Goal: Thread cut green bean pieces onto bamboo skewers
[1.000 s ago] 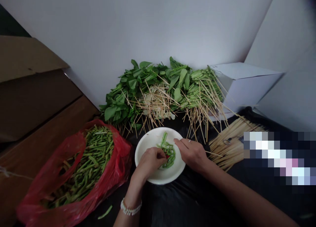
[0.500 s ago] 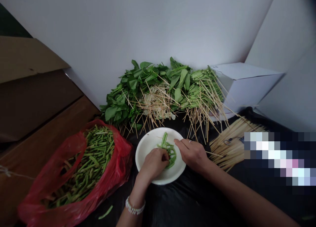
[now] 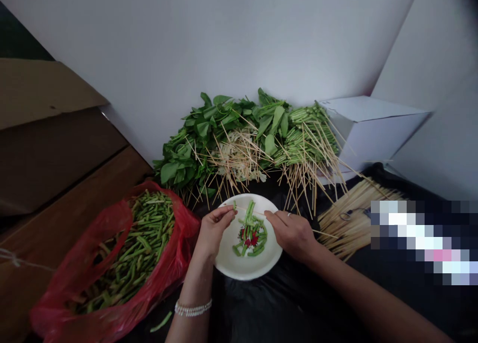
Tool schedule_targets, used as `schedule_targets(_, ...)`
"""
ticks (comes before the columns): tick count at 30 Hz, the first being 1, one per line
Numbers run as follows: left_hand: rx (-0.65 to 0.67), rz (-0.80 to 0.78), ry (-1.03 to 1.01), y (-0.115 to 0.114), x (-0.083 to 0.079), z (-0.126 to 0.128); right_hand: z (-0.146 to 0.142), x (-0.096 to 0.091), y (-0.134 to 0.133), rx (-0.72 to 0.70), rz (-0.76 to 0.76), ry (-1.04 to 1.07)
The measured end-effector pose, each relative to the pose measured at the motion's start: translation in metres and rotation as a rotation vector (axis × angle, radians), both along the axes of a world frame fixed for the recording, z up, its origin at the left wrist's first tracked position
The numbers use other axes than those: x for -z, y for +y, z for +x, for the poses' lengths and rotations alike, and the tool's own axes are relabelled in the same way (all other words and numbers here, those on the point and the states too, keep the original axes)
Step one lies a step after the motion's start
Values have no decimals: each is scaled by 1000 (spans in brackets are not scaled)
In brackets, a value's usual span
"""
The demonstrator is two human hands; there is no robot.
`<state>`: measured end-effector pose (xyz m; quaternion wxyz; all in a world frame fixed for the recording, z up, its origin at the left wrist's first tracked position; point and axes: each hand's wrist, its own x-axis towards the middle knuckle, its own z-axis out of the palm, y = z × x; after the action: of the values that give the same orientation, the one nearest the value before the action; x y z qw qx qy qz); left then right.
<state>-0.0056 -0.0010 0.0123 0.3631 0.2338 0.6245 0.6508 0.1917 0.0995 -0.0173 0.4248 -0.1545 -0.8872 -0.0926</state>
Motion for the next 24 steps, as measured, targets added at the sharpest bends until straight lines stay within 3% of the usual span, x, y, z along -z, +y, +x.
schedule_targets(3, -9, 46, -224, 0, -2, 3, 0, 0, 0, -18, 1, -7)
schedule_targets(6, -5, 64, -299, 0, -5, 5, 0, -2, -1, -20, 14, -6)
schedule_targets(24, 32, 57, -268, -1, -8, 6, 1, -3, -1, -26, 25, -39)
